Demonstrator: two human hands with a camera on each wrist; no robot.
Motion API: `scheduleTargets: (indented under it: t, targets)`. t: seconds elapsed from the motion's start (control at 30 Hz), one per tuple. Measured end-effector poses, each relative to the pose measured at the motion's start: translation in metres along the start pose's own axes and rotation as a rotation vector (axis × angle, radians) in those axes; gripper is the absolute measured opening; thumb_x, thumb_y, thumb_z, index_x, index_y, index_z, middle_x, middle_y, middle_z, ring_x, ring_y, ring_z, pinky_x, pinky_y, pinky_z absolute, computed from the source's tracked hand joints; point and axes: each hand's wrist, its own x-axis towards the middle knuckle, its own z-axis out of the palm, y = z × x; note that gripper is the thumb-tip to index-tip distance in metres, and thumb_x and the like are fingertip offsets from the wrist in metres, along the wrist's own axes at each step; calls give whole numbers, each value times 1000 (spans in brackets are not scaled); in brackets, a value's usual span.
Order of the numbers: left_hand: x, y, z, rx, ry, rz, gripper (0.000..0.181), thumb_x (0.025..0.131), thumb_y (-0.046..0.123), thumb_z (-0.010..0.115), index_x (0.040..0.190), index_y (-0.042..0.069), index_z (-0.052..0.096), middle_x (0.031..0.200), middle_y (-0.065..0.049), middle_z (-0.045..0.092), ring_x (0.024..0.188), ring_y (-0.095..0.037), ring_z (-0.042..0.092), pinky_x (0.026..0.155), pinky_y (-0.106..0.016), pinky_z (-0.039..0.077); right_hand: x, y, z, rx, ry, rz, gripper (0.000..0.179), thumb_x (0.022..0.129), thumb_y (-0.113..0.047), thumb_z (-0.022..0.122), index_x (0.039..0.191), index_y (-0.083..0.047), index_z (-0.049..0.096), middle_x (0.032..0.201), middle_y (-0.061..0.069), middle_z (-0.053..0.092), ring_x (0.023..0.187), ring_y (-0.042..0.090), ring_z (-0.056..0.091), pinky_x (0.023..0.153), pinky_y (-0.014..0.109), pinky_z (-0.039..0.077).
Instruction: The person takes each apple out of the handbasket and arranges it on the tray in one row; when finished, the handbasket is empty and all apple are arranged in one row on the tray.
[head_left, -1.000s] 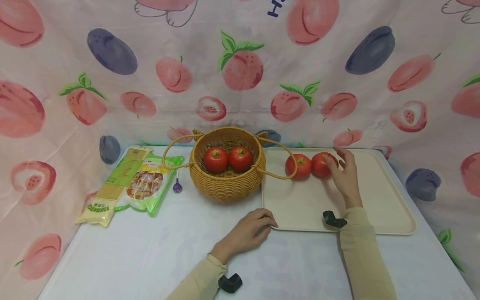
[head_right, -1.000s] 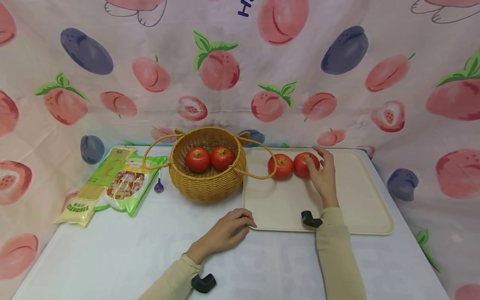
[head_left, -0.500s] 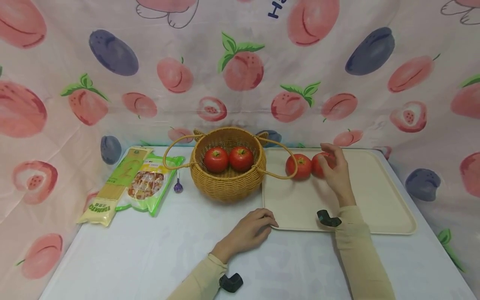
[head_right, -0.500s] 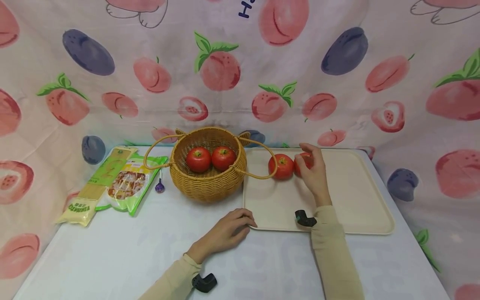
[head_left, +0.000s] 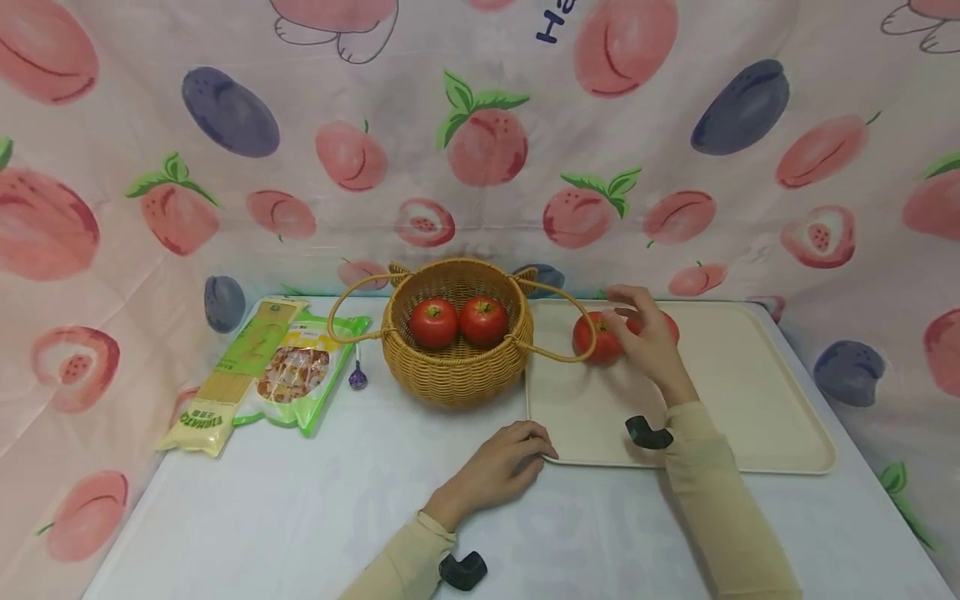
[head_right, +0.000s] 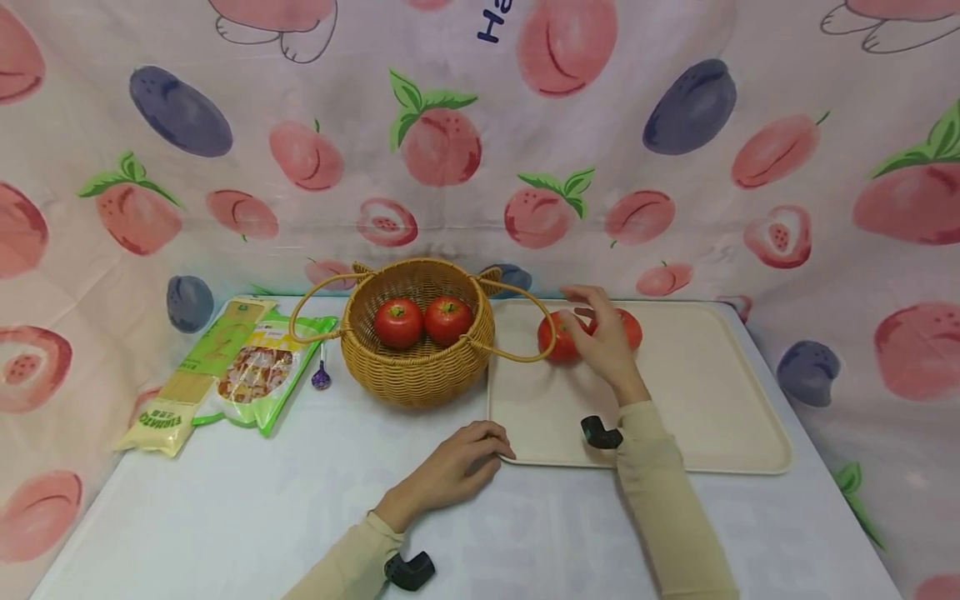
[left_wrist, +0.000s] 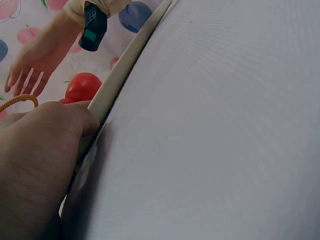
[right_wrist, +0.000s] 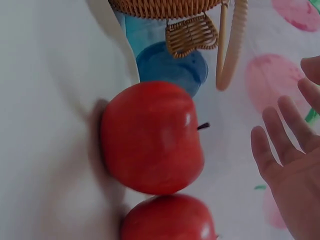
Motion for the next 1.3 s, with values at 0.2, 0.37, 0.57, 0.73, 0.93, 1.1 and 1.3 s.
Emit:
scheduleTargets:
  t: [0.2, 0.37, 0.57, 0.73, 0.93, 1.1, 1.3]
  targets:
    - [1, 0, 0, -1, 0, 4, 20, 94, 17, 54, 109, 25, 64, 116, 9, 54, 115, -6, 50, 99, -24, 42, 15, -13, 4, -37, -130, -73, 36, 88, 1, 61, 123, 3, 53, 123, 20, 53, 115, 30, 50, 98, 55, 42]
    - [1, 0, 0, -6, 4, 8, 20, 94, 17, 54, 109, 25, 64, 116, 9, 54, 114, -6, 50, 99, -25, 43, 30, -18, 13, -80, -243, -101, 35, 89, -3, 61, 123, 3, 53, 124, 19, 51, 117, 32, 49, 100, 54, 42]
    - [1, 0, 0, -11, 1, 1, 20, 93, 16, 55, 109, 25, 64, 115, 9, 54, 114, -6, 50, 99, -24, 42, 48, 3, 26, -124, -317, -142, 35, 89, -10, 63, 123, -7, 56, 126, 9, 52, 119, 25, 48, 99, 51, 44]
    - [1, 0, 1, -7, -3, -2, 20, 94, 17, 54, 109, 25, 64, 115, 9, 54, 113, -5, 50, 99, -24, 43, 58, 0, 34, -132, -376, -186, 34, 91, -14, 62, 123, -8, 56, 125, 6, 53, 118, 23, 48, 97, 53, 44]
    - [0, 0, 0, -3, 2, -3, 20, 94, 17, 54, 108, 25, 65, 115, 10, 54, 113, -6, 50, 99, -24, 42, 70, -2, 47, -159, -422, -305, 33, 90, -14, 64, 122, -7, 57, 122, 4, 56, 116, 21, 52, 97, 44, 47]
    - [0, 0, 0, 0, 7, -1, 20, 94, 16, 54, 108, 25, 65, 116, 9, 55, 114, -6, 50, 99, -24, 43, 78, -4, 58, -161, -462, -373, 31, 88, -9, 65, 118, -6, 59, 118, 6, 58, 112, 22, 54, 95, 39, 47]
    - [0, 1, 0, -3, 2, -6, 20, 93, 16, 54, 108, 25, 65, 116, 10, 55, 115, -6, 50, 100, -24, 42, 82, -11, 66, -187, -519, -329, 29, 92, -17, 61, 120, -9, 59, 122, 4, 54, 112, 19, 52, 96, 43, 46]
